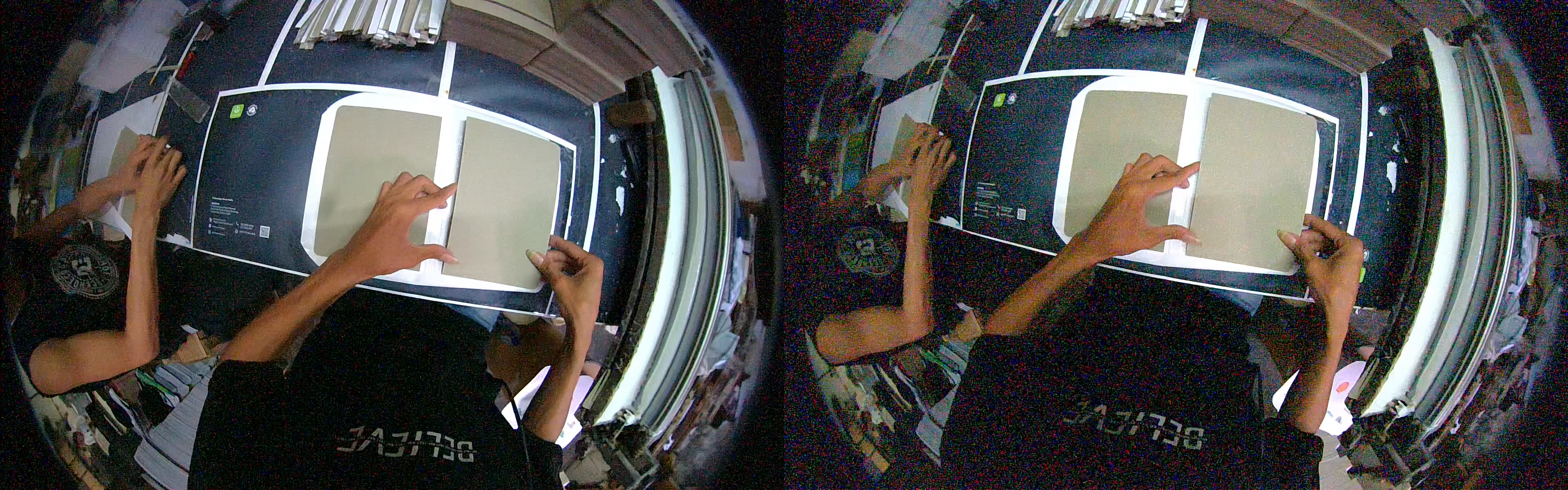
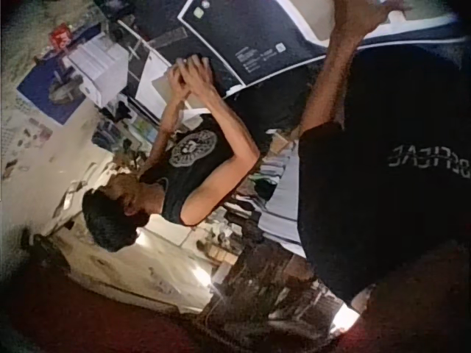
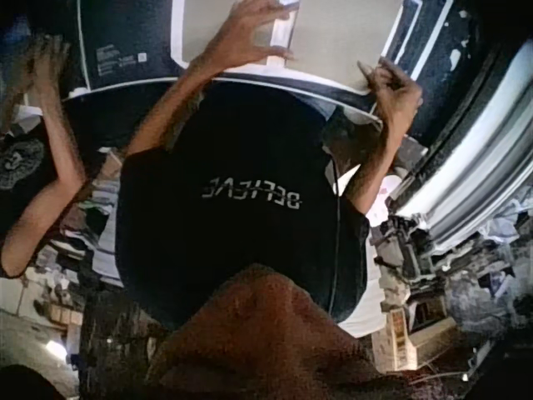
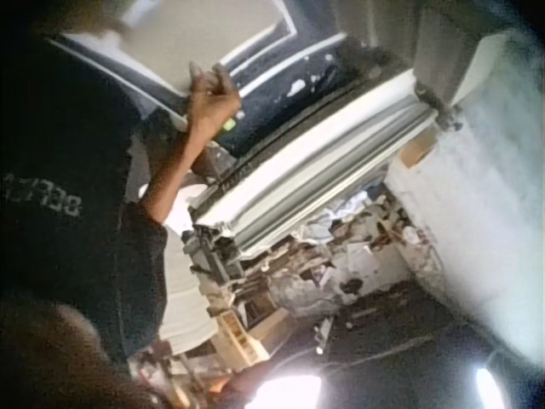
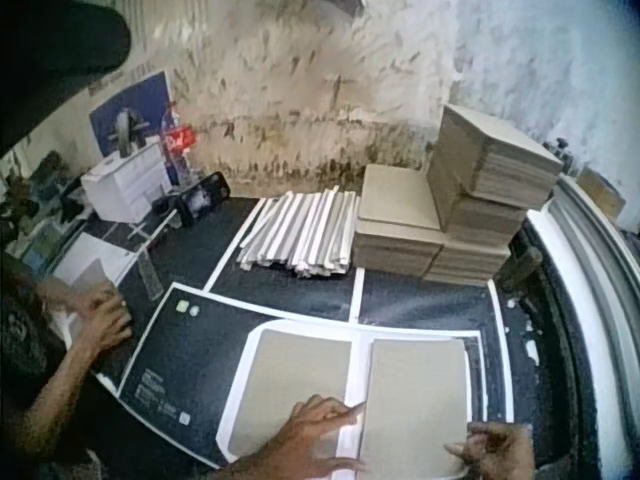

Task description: The person aligns cardboard sheets onto an adhesive-backed paper on a table, presses them down by hand, and feeds the assembly into a rolling machine to secure the layers. They repeat the process with additional components.

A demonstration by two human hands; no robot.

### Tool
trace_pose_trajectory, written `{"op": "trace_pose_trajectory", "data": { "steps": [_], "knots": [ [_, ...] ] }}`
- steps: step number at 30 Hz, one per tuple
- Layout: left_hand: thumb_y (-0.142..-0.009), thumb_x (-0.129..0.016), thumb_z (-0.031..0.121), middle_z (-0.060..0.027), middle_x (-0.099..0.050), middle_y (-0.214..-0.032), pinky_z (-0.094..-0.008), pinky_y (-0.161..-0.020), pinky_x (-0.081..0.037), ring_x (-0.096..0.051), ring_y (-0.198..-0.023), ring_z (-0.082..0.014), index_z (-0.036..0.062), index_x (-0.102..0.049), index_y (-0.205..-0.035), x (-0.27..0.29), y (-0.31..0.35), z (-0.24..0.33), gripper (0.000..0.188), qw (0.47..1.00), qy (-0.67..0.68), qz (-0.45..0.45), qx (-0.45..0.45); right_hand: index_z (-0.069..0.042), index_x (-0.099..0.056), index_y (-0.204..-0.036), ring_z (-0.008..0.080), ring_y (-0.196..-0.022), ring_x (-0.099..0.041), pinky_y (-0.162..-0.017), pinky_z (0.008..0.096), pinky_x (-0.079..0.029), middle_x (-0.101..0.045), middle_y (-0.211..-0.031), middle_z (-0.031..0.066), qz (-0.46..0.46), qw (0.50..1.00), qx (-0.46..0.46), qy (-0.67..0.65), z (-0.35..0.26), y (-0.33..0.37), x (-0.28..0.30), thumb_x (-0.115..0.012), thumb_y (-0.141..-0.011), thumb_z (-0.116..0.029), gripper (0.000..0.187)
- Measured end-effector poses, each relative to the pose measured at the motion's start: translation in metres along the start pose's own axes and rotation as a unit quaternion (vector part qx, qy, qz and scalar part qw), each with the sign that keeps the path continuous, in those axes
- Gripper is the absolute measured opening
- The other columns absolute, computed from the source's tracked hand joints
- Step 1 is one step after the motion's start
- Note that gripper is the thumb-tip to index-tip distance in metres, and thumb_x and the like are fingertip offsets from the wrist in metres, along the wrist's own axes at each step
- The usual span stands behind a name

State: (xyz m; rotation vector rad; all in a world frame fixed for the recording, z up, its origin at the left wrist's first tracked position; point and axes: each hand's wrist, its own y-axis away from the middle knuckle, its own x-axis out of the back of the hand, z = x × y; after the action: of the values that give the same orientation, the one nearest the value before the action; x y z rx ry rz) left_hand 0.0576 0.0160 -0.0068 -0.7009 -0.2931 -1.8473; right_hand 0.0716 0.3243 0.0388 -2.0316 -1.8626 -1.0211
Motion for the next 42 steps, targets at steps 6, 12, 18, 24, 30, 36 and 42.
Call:
{"op": "trace_pose_trajectory", "data": {
  "steps": [6,12,18,24,30,36,42],
  "knots": [
    [-0.063,-0.094,0.04,-0.0057,-0.061,-0.117,-0.0452,-0.105,-0.038,-0.053,-0.112,-0.0256,0.0108,-0.058,-0.144,-0.001,0.002,-0.003,0.094,1.0,-0.007,-0.006,0.003,0.009,-0.073,-0.11,0.0113,-0.073,-0.066,-0.069,0.0274,-0.055,-0.073,-0.081,0.008,-0.007,1.0,-0.008,0.025,-0.005,0.0,-0.001,-0.09,-0.077,-0.012,0.043],
    [-0.064,-0.094,0.04,-0.0055,-0.061,-0.118,-0.0462,-0.107,-0.037,-0.052,-0.115,-0.0259,0.0109,-0.058,-0.145,0.0,0.002,-0.003,0.093,1.0,-0.01,-0.02,0.017,0.009,-0.072,-0.109,0.012,-0.075,-0.068,-0.071,0.0276,-0.055,-0.074,-0.081,0.0093,-0.008,0.999,-0.027,0.029,-0.009,0.001,-0.003,-0.09,-0.077,-0.012,0.043],
    [-0.063,-0.094,0.038,-0.0062,-0.059,-0.12,-0.0467,-0.108,-0.037,-0.051,-0.116,-0.0271,0.0115,-0.058,-0.144,0.001,0.0,0.002,0.093,0.998,-0.022,-0.036,0.035,0.009,-0.072,-0.109,0.0115,-0.073,-0.067,-0.07,0.0272,-0.055,-0.074,-0.08,0.0086,-0.004,0.999,-0.017,0.032,-0.006,0.001,-0.004,-0.09,-0.077,-0.012,0.042],
    [-0.058,-0.096,0.029,-0.0121,-0.054,-0.129,-0.0496,-0.112,-0.036,-0.047,-0.124,-0.0328,0.0121,-0.052,-0.149,0.006,-0.001,0.005,0.102,0.999,0.028,-0.022,0.04,0.008,-0.073,-0.106,0.0092,-0.067,-0.063,-0.065,0.0262,-0.053,-0.071,-0.074,0.0044,-0.003,1.0,-0.006,0.026,0.002,0.001,-0.005,-0.09,-0.077,-0.012,0.039],
    [-0.053,-0.098,0.034,-0.0172,-0.034,-0.158,-0.0501,-0.115,-0.037,-0.042,-0.13,-0.0426,0.0127,-0.04,-0.155,0.014,-0.013,0.012,0.119,0.999,-0.044,-0.022,-0.002,0.008,-0.073,-0.106,0.0106,-0.067,-0.065,-0.065,0.0272,-0.054,-0.072,-0.075,0.006,0.0,0.998,-0.001,0.059,-0.008,0.002,-0.004,-0.09,-0.077,-0.013,0.04],
    [-0.047,-0.097,0.041,-0.0118,-0.017,-0.17,-0.0531,-0.104,-0.046,-0.047,-0.115,-0.0416,0.0083,-0.035,-0.157,0.023,-0.031,0.016,0.131,0.993,-0.074,-0.091,-0.011,0.008,-0.073,-0.106,0.0124,-0.069,-0.067,-0.065,0.0283,-0.055,-0.074,-0.077,0.0092,-0.011,0.999,-0.011,0.045,-0.005,-0.002,-0.003,-0.091,-0.076,-0.014,0.042],
    [-0.042,-0.097,0.044,-0.0127,-0.023,-0.169,-0.0497,-0.096,-0.05,-0.049,-0.107,-0.0382,0.0055,-0.021,-0.162,0.024,-0.039,0.015,0.147,0.988,-0.097,-0.121,-0.014,0.009,-0.073,-0.103,0.0103,-0.065,-0.064,-0.062,0.0262,-0.053,-0.072,-0.073,0.0069,-0.019,0.999,-0.009,0.051,-0.001,-0.006,-0.003,-0.09,-0.077,-0.013,0.038]
  ]
}}
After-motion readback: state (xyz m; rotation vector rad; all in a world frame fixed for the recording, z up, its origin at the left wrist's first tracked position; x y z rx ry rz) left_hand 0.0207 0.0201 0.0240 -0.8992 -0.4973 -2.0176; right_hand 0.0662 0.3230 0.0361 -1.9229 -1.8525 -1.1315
